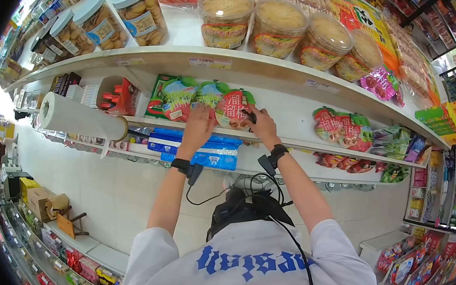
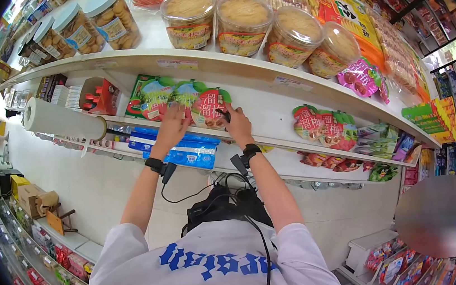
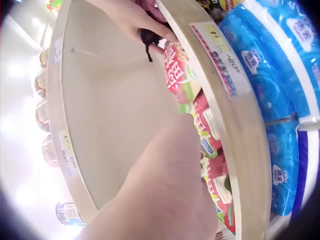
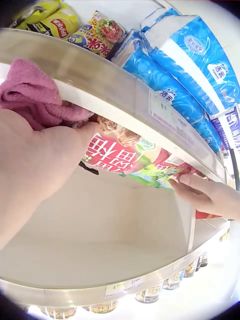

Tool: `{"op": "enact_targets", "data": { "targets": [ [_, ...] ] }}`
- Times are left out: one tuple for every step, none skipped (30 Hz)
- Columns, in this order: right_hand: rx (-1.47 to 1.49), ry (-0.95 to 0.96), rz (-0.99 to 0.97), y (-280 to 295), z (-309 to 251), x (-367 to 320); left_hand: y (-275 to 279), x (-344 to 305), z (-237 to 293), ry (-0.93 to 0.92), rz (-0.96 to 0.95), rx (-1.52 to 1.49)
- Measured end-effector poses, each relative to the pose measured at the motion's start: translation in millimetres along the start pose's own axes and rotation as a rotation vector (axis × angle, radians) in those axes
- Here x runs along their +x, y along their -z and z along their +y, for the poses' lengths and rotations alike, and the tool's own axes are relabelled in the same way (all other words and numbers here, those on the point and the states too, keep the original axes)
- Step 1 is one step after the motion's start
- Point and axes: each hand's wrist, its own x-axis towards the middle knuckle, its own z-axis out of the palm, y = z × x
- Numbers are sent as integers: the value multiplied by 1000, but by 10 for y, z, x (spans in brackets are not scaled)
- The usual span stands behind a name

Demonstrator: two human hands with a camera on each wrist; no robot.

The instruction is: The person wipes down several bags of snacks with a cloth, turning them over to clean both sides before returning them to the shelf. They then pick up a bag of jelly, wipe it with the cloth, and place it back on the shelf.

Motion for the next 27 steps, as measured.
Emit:
{"op": "enact_targets", "data": {
  "targets": [
    [1, -11, -24, 16, -23, -8, -50, 46, 103, -67, 4, -37],
    [5, -9, -21, 23, -46, -16, -87, 76, 197, -132, 7, -73],
    [10, -8, -18, 20, -51, -24, -173, 105, 236, -126, 1, -63],
    [14, -6, -13, 20, -47, -20, -284, 109, 189, -99, 15, -52],
    [14, 11, 8, 21, -40, -30, -407, 126, 165, -77, 28, -44],
    [12, 27, 28, 24, -44, -50, -489, 153, 177, -55, 42, -39],
    [10, 43, 51, 31, -45, -67, -553, 151, 176, -41, 51, -24],
    [62, 73, 98, 47, -35, -95, -598, 119, 161, -29, 61, -11],
    [111, 103, 148, 107, -54, -149, -622, 98, 150, -19, 72, 0],
    [154, 130, 201, 192, -80, -223, -625, 78, 134, -24, 71, -3],
    [210, 173, 218, 335, -136, -318, -636, 72, 130, -38, 73, -16],
    [255, 212, 245, 496, -158, -413, -647, 81, 135, -76, 124, -70],
    [415, 210, 197, 586, -112, -516, -666, 91, 141, -91, 132, -59],
    [580, 211, 149, 705, -31, -635, -591, 110, 233, -48, 112, -129],
    [585, 213, 157, 949, 5, -786, -585, 100, 325, -14, 150, -68],
    [597, 219, 160, 1226, -61, -951, -558, 136, 400, 0, 147, -89],
    [615, 231, 153, 1445, -116, -1076, -505, 171, 525, -15, 162, -36],
    [594, 202, 220, 1632, -81, -1170, -464, 187, 616, -21, 180, 25],
    [576, 177, 283, 1848, 0, -1271, -468, 200, 694, -49, 140, 9],
    [561, 155, 343, 2077, 59, -1358, -464, 214, 765, -75, 101, -2],
    [655, 68, 431, 2362, 40, -1413, -456, 219, 820, -99, 64, -10],
    [751, -21, 520, 2636, 59, -1433, -476, 211, 844, -122, 52, -3],
    [826, -93, 645, 2870, 175, -1395, -533, 211, 862, -150, 39, 6],
    [900, -168, 771, 3123, 307, -1340, -590, 202, 889, -180, 25, 14],
    [912, -124, 880, 3289, 624, -1222, -624, 191, 925, -190, 5, 37],
    [923, -75, 989, 3410, 993, -1067, -677, 167, 962, -161, -9, 58],
    [893, -68, 993, 3569, 1233, -957, -746, 127, 991, -130, -21, 80]
  ]
}}
